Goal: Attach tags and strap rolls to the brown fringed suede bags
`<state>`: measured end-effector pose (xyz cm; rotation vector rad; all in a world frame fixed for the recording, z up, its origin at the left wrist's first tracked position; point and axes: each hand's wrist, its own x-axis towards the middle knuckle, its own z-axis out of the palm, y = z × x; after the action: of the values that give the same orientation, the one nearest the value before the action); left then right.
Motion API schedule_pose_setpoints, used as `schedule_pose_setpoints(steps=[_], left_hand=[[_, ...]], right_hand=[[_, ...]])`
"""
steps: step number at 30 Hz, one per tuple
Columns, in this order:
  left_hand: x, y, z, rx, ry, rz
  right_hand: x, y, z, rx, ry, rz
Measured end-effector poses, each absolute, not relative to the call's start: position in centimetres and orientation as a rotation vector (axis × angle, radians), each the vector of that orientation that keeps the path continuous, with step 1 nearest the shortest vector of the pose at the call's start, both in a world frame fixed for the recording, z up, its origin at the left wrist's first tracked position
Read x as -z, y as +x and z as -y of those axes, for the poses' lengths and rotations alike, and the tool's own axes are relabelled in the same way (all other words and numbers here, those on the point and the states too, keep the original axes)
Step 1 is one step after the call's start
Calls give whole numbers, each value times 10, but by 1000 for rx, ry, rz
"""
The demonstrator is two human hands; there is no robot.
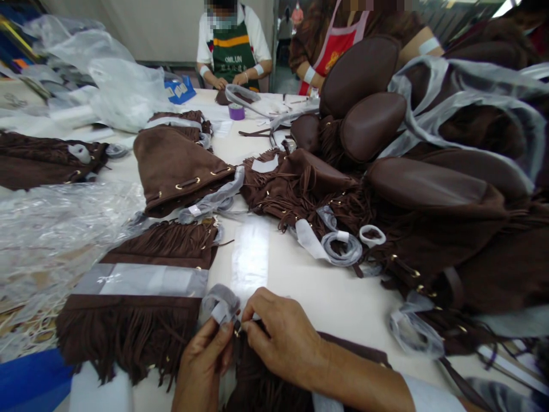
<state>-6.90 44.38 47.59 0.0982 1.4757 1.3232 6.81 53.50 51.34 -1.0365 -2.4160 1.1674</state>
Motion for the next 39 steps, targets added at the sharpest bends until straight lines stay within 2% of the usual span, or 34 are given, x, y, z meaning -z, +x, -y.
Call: schedule_pose_setpoints(steps=[20, 31, 39], left_hand=[[-465, -68, -438, -1339, 112, -1495], [-475, -67, -442, -1357, 181, -1463], [-478, -69, -441, -1370, 211, -1436]], right_hand=[[-521, 61, -532, -1100, -1101, 2523], [-525, 62, -537, -1235, -985, 2526], [-531, 59, -539, -1380, -1218, 2388]])
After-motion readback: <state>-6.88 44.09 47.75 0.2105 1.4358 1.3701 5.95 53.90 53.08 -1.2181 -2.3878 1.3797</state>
